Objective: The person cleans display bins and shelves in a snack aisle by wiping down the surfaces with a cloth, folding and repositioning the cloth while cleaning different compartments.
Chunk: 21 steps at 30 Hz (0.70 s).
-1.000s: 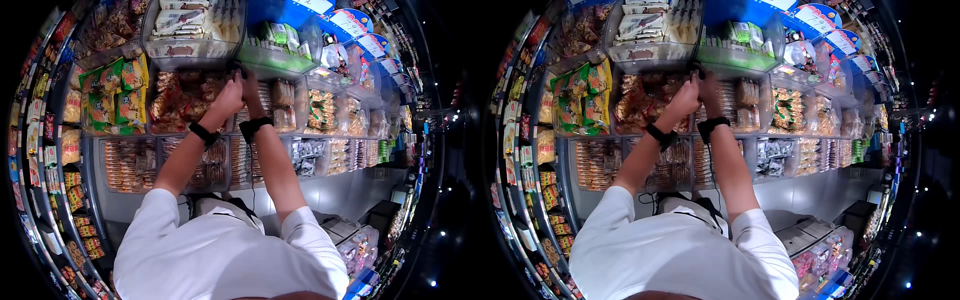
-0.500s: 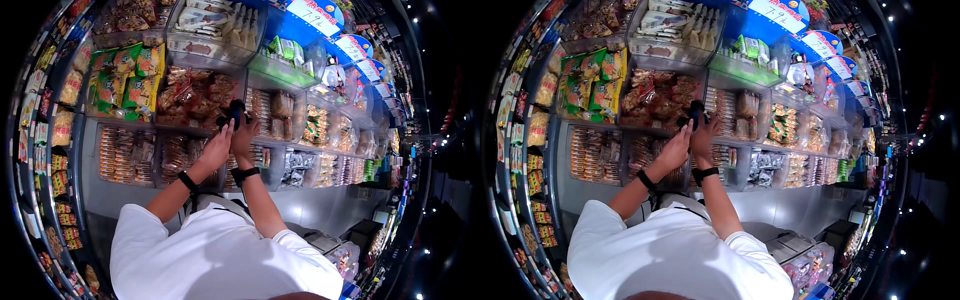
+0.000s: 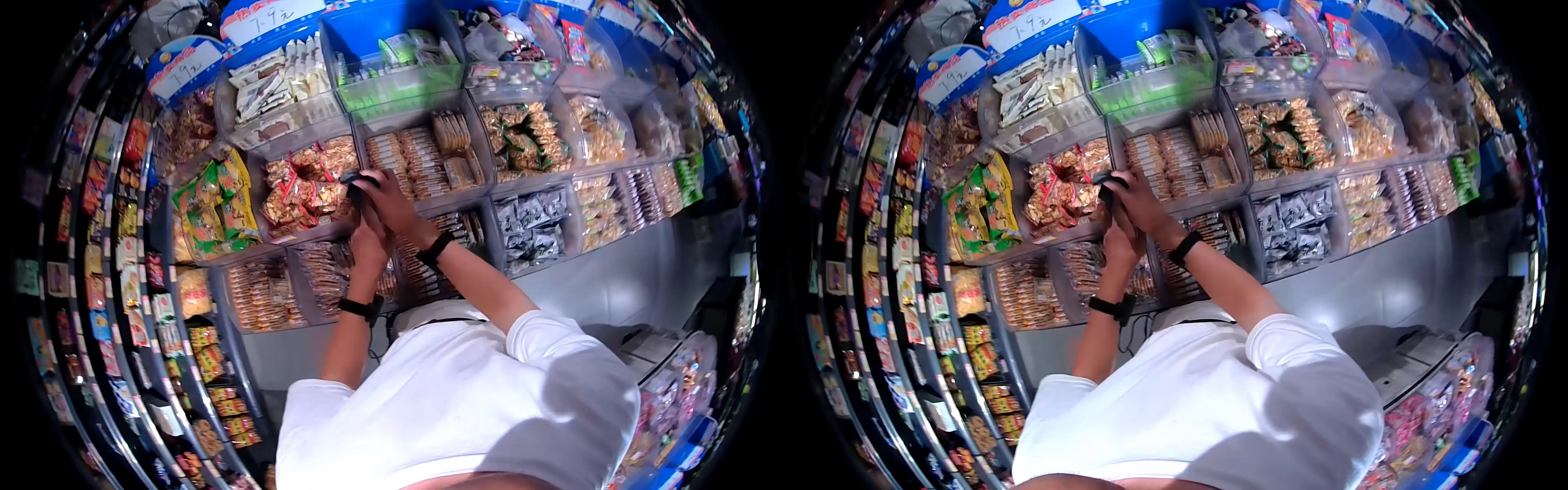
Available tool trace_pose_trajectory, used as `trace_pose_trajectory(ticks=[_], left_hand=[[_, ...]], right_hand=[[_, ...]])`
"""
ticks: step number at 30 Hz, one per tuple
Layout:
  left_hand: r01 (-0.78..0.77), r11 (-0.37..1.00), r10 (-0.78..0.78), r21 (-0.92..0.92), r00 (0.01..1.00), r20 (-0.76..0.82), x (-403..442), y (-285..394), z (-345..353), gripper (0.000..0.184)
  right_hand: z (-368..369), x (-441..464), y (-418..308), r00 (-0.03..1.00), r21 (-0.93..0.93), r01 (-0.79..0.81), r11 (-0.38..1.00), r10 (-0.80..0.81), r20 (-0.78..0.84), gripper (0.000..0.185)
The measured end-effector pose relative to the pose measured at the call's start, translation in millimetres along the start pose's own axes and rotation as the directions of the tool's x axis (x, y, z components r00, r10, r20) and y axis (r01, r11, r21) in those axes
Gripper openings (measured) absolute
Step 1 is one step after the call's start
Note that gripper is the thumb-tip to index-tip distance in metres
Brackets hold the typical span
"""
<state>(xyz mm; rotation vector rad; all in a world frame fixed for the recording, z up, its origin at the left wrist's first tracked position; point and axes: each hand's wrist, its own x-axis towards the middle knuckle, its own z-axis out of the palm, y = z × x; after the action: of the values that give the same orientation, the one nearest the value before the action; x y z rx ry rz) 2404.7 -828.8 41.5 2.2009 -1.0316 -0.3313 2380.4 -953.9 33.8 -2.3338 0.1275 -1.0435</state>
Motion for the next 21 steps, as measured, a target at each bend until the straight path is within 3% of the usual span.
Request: trace_pose_trajectory(ticks=[1, 2, 4, 7, 11, 15, 16, 18, 19, 21], left_hand=[[-0.018, 0.999, 0.018, 0.039, 1.000, 0.015, -0.5, 3.5, 4.8, 0.085], [-0.209, 0.964, 0.224, 0.162, 0.972, -0.077, -2.9, 8.3, 12.5, 0.082], [-0.212, 0.962, 0.220, 0.171, 0.975, -0.030, -9.6, 35.3, 20.8, 0.074], [-0.292, 0.948, 0.292, 0.128, 0.956, 0.015, -3.2, 50.8, 49.7, 0.078], [-0.432, 0.891, 0.440, 0.139, 0.898, -0.031, 9.3, 74.1, 100.1, 0.074], [-0.460, 0.871, 0.466, 0.171, 0.885, 0.004, 10.1, 109.3, 138.3, 0.072], [-0.480, 0.874, 0.484, 0.075, 0.873, -0.059, 10.2, 116.0, 146.6, 0.071], [-0.483, 0.875, 0.483, 0.041, 0.875, 0.010, 17.3, 126.7, 157.1, 0.074], [-0.433, 0.901, 0.430, 0.025, 0.900, 0.076, 19.9, 133.6, 160.1, 0.077], [-0.426, 0.903, 0.426, 0.061, 0.905, 0.015, 34.1, 155.2, 167.9, 0.077]], right_hand=[[-6.3, -5.7, 3.5, 0.999, 0.014, -0.015, 1.000, 0.015, -0.041, 0.043], [-14.5, -14.5, 7.8, 1.000, -0.011, -0.014, 1.000, 0.014, 0.005, 0.043], [-32.6, -35.1, 13.9, 0.999, -0.104, -0.008, 0.995, 0.013, 0.053, 0.042], [-66.5, -48.6, 34.0, 0.999, -0.105, -0.017, 0.994, 0.020, 0.027, 0.043], [-111.6, -71.2, 69.5, 0.994, -0.157, -0.086, 0.984, 0.096, 0.058, 0.046], [-161.7, -84.9, 89.0, 0.998, -0.179, -0.044, 0.983, 0.050, 0.029, 0.045], [-173.1, -87.3, 95.8, 0.999, -0.212, -0.019, 0.977, 0.028, 0.042, 0.044], [-199.8, -89.3, 111.0, 1.000, -0.116, -0.006, 0.993, 0.009, 0.027, 0.044], [-209.1, -88.5, 117.6, 0.997, -0.107, 0.023, 0.994, -0.031, -0.076, 0.046], [-217.6, -77.0, 129.1, 0.985, -0.091, -0.069, 0.993, 0.053, -0.166, 0.039]])
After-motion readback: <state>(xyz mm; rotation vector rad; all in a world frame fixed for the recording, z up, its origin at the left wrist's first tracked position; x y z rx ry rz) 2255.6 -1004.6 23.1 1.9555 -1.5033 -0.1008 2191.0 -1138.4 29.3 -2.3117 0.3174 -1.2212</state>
